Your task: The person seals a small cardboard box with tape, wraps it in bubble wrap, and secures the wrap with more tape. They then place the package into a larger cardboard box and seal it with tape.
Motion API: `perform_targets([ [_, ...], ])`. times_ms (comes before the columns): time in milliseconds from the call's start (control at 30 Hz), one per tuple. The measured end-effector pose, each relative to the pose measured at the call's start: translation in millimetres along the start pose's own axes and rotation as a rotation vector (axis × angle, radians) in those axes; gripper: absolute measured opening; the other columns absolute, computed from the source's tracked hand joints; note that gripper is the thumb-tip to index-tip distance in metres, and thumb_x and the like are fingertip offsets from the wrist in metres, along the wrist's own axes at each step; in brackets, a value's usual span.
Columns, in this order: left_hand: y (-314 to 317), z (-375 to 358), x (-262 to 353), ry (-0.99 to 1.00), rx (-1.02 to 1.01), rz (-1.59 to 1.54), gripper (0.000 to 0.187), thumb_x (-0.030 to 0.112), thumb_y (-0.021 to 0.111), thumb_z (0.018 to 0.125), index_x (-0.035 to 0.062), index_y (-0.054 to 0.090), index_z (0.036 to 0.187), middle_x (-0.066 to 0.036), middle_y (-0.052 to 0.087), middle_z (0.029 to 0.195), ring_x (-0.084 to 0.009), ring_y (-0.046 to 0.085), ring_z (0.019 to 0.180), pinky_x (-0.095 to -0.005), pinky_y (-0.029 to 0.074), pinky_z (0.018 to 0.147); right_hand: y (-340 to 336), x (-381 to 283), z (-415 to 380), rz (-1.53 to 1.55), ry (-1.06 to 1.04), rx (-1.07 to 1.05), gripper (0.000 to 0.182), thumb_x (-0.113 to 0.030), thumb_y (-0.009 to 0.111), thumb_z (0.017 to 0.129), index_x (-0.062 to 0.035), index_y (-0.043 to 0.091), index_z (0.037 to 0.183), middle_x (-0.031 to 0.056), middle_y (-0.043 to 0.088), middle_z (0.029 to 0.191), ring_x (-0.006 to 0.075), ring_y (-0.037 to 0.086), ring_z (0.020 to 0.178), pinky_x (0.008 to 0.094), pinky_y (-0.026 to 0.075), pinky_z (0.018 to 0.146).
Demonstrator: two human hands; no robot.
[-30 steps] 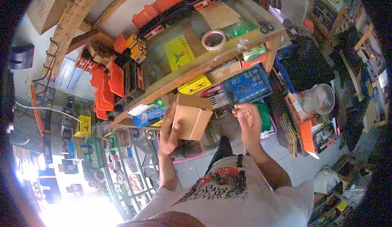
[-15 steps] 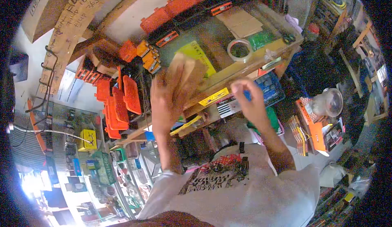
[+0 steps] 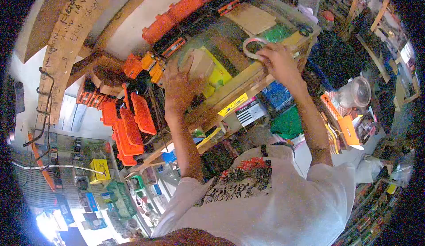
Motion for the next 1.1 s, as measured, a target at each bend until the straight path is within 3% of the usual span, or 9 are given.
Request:
perform_targets([
  [133,-43.9,-3.6,31.4,0.027,0.244,0.042,0.065,0.025,0.076,0.084,0.0197,0.053,0.144,-0.02,0.046,0.146,-0.0444,0.038,0.138,-0.0568,0.033,0.112,-21.1,-19.0,-1.2,0.322,0.004,0.049,0.018,-0.01,0.071,0.089,-0.0008,0.07,0.104,0.0151,0.068,0.096,0.0312,0.064,0.085,0.0386,0.049,0.075],
  [267,-54.8,-20.8,66.1,0.017,0.365,-0.502,0.051,0.021,0.076,0.086,0.0042,0.063,0.132,-0.018,0.057,0.134,-0.0384,0.05,0.13,-0.0502,0.036,0.11,-44.3,-46.9,-10.1,0.536,-0.039,0.115,0.02,-0.008,0.073,0.087,0.0013,0.07,0.104,0.0123,0.069,0.092,0.0219,0.063,0.078,0.0345,0.048,0.07],
  [367,-40.7,-30.9,100.4,-0.046,0.294,-0.74,0.046,0.018,0.074,0.087,0.0025,0.065,0.13,-0.018,0.06,0.129,-0.0354,0.055,0.122,-0.0458,0.04,0.106,-54.8,-63.0,-20.9,0.565,-0.058,0.1,0.021,-0.009,0.074,0.086,0.0018,0.07,0.104,0.0108,0.07,0.092,0.0194,0.062,0.078,0.0333,0.047,0.071],
  [567,-27.5,-51.3,136.8,-0.162,0.43,-0.755,0.041,0.015,0.074,0.087,0.0011,0.069,0.124,-0.017,0.061,0.127,-0.0312,0.057,0.118,-0.0407,0.044,0.103,-73.4,-77.1,-37.0,0.635,-0.141,0.047,0.019,-0.011,0.075,0.086,-0.0014,0.071,0.102,0.0088,0.071,0.094,0.0211,0.062,0.074,0.0344,0.047,0.074],
  [767,-18.6,-81.6,160.7,-0.249,0.553,-0.772,0.015,0.0,0.076,0.081,-0.0014,0.069,0.094,-0.018,0.068,0.109,-0.0316,0.063,0.104,-0.04,0.049,0.092,-77.3,-76.4,-61.1,0.682,-0.2,0.009,0.022,-0.009,0.077,0.085,-0.0028,0.072,0.106,0.0088,0.073,0.096,0.0201,0.062,0.075,0.0313,0.048,0.068],
  [900,6.6,-121.3,175.9,-0.347,0.525,-0.74,0.013,0.0,0.074,0.083,0.0004,0.066,0.092,-0.018,0.068,0.107,-0.0329,0.066,0.097,-0.0401,0.051,0.088,-74.8,-77.1,-85.5,0.78,-0.12,-0.062,0.021,-0.011,0.079,0.083,-0.0016,0.072,0.1,0.0087,0.069,0.085,0.0221,0.061,0.072,0.0348,0.045,0.072],
  [967,15.1,-131.8,182.9,-0.296,0.604,-0.767,0.013,-0.002,0.071,0.086,0.0016,0.064,0.096,-0.017,0.069,0.106,-0.0333,0.066,0.096,-0.0399,0.052,0.087,-65.0,-72.0,-113.7,0.719,-0.137,-0.085,0.021,-0.012,0.08,0.082,-0.0013,0.071,0.098,0.0095,0.069,0.085,0.0234,0.062,0.073,0.035,0.045,0.073],
  [1067,25.1,-157.0,190.3,-0.323,0.522,-0.726,0.015,0.0,0.069,0.088,0.0024,0.063,0.101,-0.017,0.068,0.105,-0.0344,0.067,0.097,-0.0408,0.053,0.086,-52.0,-70.4,-143.1,0.707,-0.13,-0.168,0.019,-0.016,0.08,0.083,-0.0019,0.069,0.09,0.0083,0.071,0.086,0.0241,0.062,0.075,0.0359,0.044,0.074],
  [1100,27.8,-165.6,192.7,-0.355,0.48,-0.723,0.016,0.001,0.069,0.088,0.0029,0.062,0.103,-0.017,0.068,0.105,-0.0349,0.067,0.097,-0.0411,0.053,0.086,-46.0,-71.0,-152.2,0.737,-0.135,-0.205,0.025,-0.026,0.077,0.087,-0.0021,0.068,0.087,0.014,0.07,0.082,0.0315,0.062,0.069,0.0425,0.044,0.064],
])
Point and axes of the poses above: each hand's wrist, its own z-axis towards the middle knuckle, its own y-axis out of the palm, x = y × z, the point moved 5 cm from there along z, towards the middle knuckle
